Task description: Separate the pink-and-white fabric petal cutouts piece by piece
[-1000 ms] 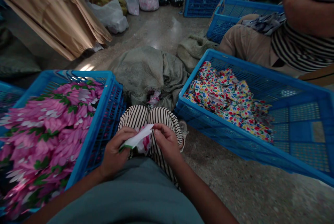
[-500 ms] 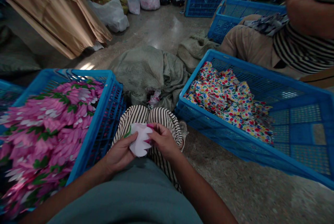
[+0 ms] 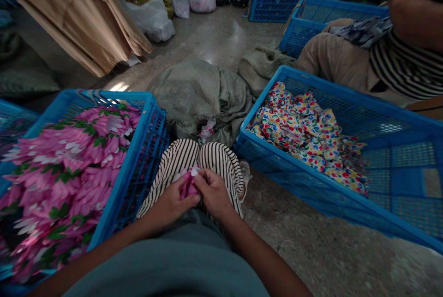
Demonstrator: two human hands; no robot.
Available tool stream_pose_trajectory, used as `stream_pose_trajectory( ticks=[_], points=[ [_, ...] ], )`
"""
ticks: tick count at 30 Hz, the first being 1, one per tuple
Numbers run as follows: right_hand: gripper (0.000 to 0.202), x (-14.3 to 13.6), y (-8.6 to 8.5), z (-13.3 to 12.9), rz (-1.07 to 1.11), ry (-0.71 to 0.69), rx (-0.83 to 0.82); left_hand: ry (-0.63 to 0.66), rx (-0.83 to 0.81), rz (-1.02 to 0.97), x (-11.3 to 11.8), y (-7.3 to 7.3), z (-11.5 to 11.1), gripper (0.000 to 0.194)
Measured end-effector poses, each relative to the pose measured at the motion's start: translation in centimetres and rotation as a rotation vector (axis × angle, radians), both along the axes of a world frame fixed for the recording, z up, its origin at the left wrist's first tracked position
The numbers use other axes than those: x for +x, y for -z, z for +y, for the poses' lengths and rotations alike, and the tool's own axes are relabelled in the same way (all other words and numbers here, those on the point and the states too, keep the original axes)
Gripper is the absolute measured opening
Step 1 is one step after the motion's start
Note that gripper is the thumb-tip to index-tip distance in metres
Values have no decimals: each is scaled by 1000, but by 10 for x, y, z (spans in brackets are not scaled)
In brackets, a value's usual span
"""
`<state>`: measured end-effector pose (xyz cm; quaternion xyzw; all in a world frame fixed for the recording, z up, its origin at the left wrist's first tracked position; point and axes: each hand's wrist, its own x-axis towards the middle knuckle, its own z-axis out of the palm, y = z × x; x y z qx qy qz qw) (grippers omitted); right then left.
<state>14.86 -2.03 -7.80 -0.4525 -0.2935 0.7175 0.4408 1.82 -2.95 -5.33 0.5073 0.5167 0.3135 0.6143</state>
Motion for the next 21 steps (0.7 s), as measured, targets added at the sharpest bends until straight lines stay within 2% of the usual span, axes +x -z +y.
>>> stream_pose_trajectory(
  ticks=[2, 7, 9, 12, 14, 17, 19, 21],
  points=[
    [23, 0, 0, -1, 54, -34, -8, -22, -108, -5, 4, -1, 0, 34],
    [24, 11, 1, -4, 213, -113, 26, -153, -250, -103, 3, 11, 3, 24],
    [25, 19, 3, -6, 267, -193, 33, -227, -346, -218, -1, 12, 7, 14],
    [25, 31, 7, -6, 349, -260, 8, -329, -588, -521, -11, 1, 16, 7],
    [26, 34, 11, -6, 392, -232, 1, -280, -699, -737, -16, -11, 19, 13],
    [26, 24, 16, -10, 403, -253, -29, -136, -757, -951, -13, -25, 15, 30],
    [29, 9, 19, -13, 418, -312, -55, -80, -775, -983, -7, -30, 10, 38],
    [33, -5, 22, -15, 471, -351, -70, -86, -761, -957, -7, -32, 9, 38]
  ],
)
